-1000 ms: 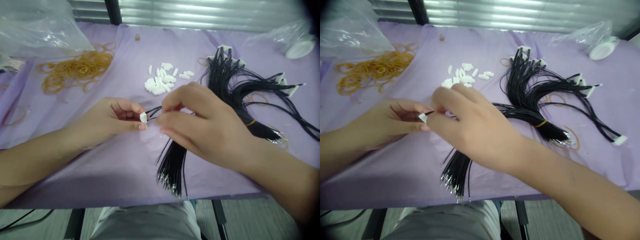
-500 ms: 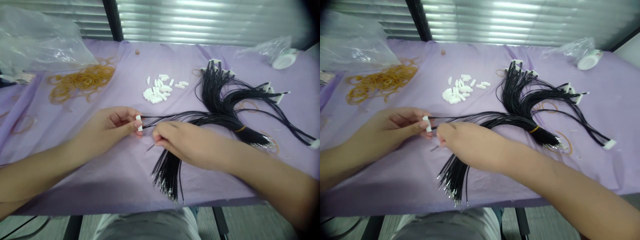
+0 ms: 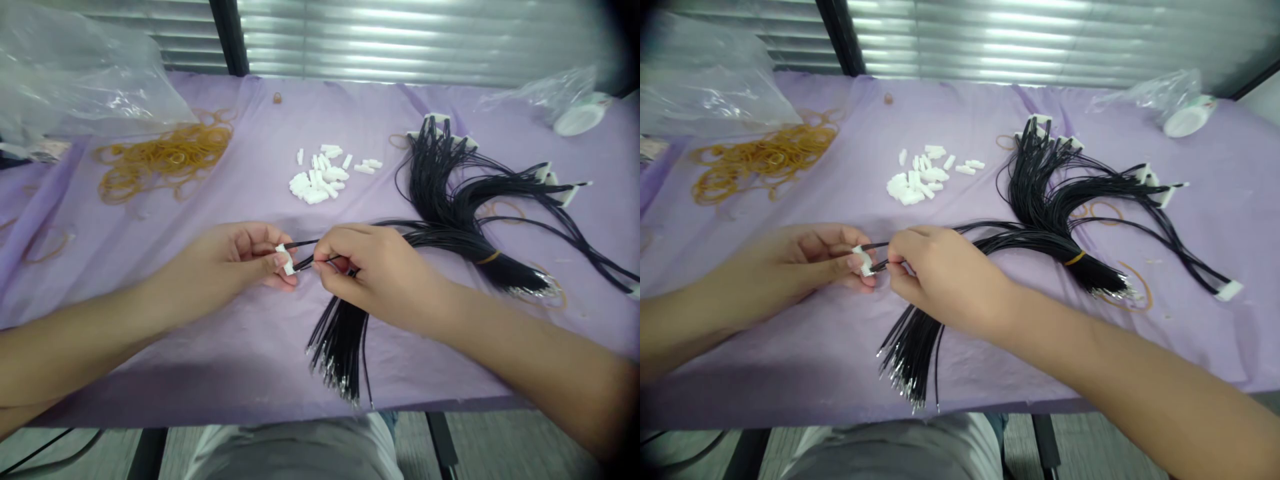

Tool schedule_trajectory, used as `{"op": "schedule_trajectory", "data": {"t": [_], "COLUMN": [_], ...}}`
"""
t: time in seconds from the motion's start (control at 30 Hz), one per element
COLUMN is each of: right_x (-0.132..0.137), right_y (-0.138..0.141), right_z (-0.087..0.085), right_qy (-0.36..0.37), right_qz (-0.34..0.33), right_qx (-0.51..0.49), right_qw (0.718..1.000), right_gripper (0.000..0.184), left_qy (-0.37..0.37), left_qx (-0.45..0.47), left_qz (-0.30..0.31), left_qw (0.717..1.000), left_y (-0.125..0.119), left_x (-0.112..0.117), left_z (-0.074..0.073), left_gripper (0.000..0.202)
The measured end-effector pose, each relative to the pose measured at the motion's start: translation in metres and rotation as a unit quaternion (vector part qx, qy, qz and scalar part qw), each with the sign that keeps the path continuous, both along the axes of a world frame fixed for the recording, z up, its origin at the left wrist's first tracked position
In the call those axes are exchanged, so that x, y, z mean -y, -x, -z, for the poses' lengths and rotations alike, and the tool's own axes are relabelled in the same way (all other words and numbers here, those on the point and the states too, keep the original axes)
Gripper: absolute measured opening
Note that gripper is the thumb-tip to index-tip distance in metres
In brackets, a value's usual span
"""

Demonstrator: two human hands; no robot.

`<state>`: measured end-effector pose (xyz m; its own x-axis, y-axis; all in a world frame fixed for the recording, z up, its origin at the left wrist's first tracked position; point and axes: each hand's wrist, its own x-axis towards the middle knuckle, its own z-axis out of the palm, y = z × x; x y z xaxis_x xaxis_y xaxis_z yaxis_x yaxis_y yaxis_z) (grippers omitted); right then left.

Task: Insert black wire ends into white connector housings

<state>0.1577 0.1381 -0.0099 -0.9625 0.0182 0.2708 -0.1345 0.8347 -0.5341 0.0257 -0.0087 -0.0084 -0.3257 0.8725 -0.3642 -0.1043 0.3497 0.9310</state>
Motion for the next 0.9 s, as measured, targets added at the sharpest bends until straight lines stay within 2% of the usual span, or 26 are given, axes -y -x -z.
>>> {"op": "schedule_trajectory", "data": {"t": [0.33, 0.63, 0.9], "right_x": [-0.001, 0.003, 0.009], "right_y": [0.000, -0.004, 0.001], "right_z": [-0.002, -0.001, 0.007], "right_qy": [-0.007, -0.020, -0.011], "right_qz": [-0.017, -0.038, 0.032], "right_qx": [0.007, 0.004, 0.017], "right_qw": [1.000, 0.999, 0.999], "right_gripper": [0.005, 0.006, 0.008], "left_qy": [0.019, 0.012, -0.006], "left_qx": [0.023, -0.005, 0.011], "left_qz": [-0.011, -0.007, 0.003], "left_qw": [0.999, 1.000, 1.000], "left_y": [0.001, -0.001, 0.001], "left_x": [-0.002, -0.002, -0.003], "left_z": [0.001, -0.004, 0.002], "left_gripper": [0.016, 0.012, 0.004]}}
